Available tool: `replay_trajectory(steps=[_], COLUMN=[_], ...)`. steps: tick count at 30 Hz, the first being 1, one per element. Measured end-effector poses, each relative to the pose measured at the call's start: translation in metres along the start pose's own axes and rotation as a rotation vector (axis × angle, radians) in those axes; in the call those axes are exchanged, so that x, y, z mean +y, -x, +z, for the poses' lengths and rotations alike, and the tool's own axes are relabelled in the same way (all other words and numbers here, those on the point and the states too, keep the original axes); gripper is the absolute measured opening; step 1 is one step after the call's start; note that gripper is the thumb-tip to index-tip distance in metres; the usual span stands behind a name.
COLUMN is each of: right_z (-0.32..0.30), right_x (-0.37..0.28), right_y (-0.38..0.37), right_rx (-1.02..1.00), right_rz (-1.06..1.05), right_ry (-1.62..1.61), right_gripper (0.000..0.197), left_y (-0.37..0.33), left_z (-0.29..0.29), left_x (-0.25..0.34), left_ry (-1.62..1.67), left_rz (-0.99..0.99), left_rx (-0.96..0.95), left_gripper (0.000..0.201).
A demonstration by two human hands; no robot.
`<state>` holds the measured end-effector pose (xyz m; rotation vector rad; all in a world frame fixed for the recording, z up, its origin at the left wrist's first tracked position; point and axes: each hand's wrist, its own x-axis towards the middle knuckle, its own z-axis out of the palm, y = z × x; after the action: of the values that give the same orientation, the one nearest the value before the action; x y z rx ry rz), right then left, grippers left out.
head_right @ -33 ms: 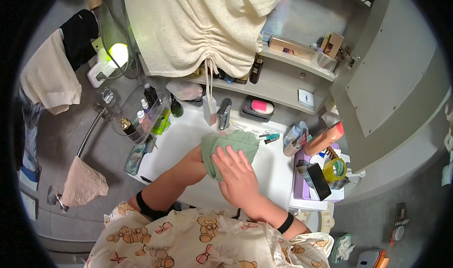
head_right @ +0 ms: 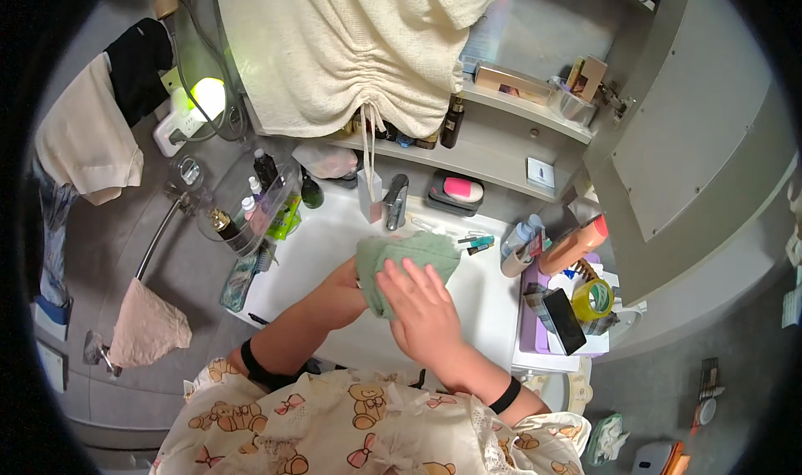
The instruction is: The person wipes a tube with a cloth and then uses a small tool to scrape the surface of the tube.
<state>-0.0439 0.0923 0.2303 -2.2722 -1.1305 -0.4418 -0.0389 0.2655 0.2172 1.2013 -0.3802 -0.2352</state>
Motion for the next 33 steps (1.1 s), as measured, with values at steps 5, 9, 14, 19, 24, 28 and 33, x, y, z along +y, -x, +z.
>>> replay_trajectory(steps=[5, 9, 14, 19, 24, 28, 33], right_z=[-0.003, 0.003, 0.003, -0.01, -0.021, -0.01, 0.001], right_x=[0.031, 0.056, 0.076, 0.076, 0.025, -0.021, -0.023], right_y=[-0.002, 0.003, 0.011, 0.012, 0.012, -0.009, -0.01], right_rx=[0.149, 0.249, 0.499, 0.97, 0.518, -0.029, -0.068], right_rz=[0.136, 0.347, 0.987, 0.783, 0.176, -0.086, -0.059], right_ry=[0.113, -0.262, -1.185, -1.107, -0.614, -0.078, 0.025], right_gripper=[0.054, 0.041, 0.032, 0.034, 0.043, 0.057, 0.065], left_y=[0.005, 0.008, 0.012, 0.014, 0.016, 0.013, 0.019], left_z=[-0.001, -0.011, -0.016, -0.007, -0.002, -0.011, -0.009], left_x=[0.006, 0.009, 0.011, 0.02, 0.011, 0.012, 0.014], left_ry=[-0.002, -0.012, 0.077, -0.023, -0.165, -0.673, -0.464], left_rz=[-0.079, -0.135, -0.141, -0.179, -0.1, 0.243, 0.047], left_rx=[0.055, 0.049, -0.018, 0.019, 0.024, -0.186, -0.169], left_gripper=[0.079, 0.081, 0.083, 0.081, 0.076, 0.058, 0.052])
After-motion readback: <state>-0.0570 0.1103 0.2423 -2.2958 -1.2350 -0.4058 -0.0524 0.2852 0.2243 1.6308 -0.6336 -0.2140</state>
